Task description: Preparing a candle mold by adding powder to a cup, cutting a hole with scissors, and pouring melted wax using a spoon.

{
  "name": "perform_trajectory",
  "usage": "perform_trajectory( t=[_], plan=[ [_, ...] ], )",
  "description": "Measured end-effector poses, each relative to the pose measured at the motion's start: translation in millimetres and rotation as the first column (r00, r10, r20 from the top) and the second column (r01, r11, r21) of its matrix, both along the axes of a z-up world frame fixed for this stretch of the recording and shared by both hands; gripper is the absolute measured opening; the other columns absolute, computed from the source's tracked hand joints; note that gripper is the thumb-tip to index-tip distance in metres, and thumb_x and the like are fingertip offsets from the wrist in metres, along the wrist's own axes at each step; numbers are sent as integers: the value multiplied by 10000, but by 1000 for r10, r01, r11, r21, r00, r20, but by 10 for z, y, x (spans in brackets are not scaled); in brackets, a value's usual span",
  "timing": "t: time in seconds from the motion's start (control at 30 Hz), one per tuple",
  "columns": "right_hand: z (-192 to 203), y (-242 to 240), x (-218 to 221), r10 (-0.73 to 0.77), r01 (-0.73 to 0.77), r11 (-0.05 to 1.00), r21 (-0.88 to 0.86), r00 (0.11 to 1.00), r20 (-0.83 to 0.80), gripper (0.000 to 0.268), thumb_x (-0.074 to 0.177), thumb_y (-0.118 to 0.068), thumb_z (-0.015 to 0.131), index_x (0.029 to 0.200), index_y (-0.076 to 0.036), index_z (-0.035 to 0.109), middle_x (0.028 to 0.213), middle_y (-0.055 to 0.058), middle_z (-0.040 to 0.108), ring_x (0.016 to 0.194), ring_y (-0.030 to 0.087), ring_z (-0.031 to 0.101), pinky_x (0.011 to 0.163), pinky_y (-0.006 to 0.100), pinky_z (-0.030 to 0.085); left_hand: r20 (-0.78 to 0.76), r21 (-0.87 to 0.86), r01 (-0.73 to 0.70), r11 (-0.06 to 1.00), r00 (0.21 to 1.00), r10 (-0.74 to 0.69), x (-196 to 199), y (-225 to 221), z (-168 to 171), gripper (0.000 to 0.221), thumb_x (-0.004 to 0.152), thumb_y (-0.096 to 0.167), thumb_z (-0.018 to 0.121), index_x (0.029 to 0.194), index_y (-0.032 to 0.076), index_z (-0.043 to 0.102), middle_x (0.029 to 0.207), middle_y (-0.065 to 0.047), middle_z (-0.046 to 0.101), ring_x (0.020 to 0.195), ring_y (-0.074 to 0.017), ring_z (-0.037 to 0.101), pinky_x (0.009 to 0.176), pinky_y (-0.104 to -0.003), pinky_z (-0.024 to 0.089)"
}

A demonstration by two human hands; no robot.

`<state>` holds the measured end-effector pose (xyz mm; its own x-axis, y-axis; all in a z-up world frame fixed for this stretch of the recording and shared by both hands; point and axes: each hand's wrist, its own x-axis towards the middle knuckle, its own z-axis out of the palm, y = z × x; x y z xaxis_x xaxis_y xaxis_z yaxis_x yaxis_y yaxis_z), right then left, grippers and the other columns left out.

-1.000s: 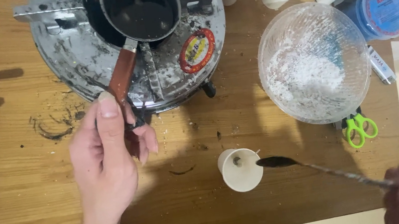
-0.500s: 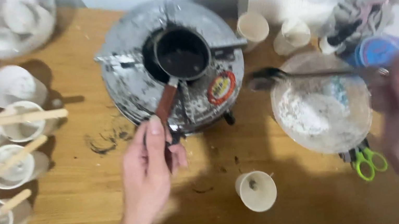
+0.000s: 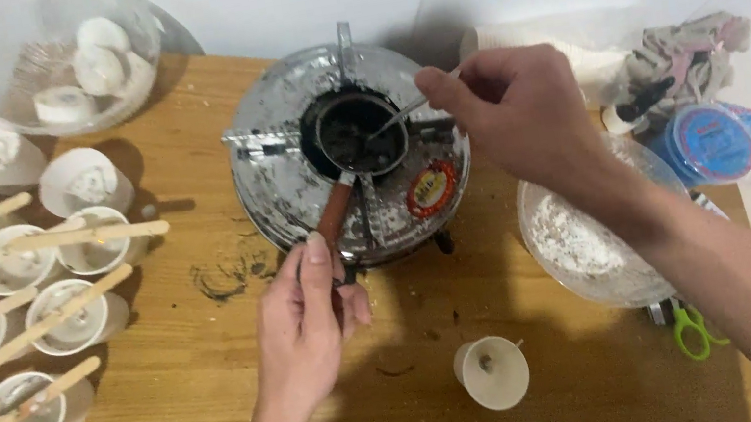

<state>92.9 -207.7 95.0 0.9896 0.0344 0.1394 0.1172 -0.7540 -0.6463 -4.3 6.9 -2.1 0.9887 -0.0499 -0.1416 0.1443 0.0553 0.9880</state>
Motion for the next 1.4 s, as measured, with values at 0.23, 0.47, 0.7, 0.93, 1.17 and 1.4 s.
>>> perform_trajectory(
  t=[0.23,0.47,0.7,0.93,1.17,1.4],
  plan=[
    [167,-459,-646,191,-133,938,-321,969,155,168,1023,-74,727,1095,73,764,689,94,690,481,103,506,432,239,400,24,-65,15,998,1000,-14,20,-20,-102,415,1082,386,362,850,80,520,477,-69,523,422,-134,576,371,-241,339],
    [-325,-444,-1748,51,-68,977,-204,995,-87,178,817,-229,770,981,-162,778,724,-34,708,417,74,532,411,239,420,6,-90,-4,996,1000,4,46,-56,-94,420,1074,408,367,845,80,496,522,-51,496,441,-127,577,359,-229,349],
    [-676,-422,-1918,-136,120,987,-103,977,-165,209,809,-223,805,1001,-143,784,691,-65,625,538,54,483,490,192,422,34,-83,-4,997,999,7,34,-61,-90,409,1069,414,364,836,96,470,513,-31,439,435,-122,559,383,-225,371],
    [-786,-361,-1876,-77,80,997,18,988,-136,37,854,-149,772,872,-117,770,665,-38,597,538,64,413,514,211,325,-49,-85,-26,996,999,22,43,-64,-80,415,1045,453,371,847,102,470,520,-92,524,463,-116,534,414,-234,344],
    [-723,-301,-1873,-128,131,991,4,976,-178,42,837,-147,791,817,-117,768,687,-56,667,545,65,437,513,212,351,12,-57,-23,998,1000,24,45,-60,-106,432,1049,452,378,824,93,461,621,-6,405,488,-127,594,397,-217,384],
    [-740,-310,-1877,-14,15,1000,4,993,-121,47,844,-149,771,814,-133,738,659,-52,621,513,79,416,494,211,348,32,-54,-18,998,999,19,45,-55,-113,427,1052,446,372,837,90,470,584,-30,450,476,-126,597,395,-224,375]
  ],
)
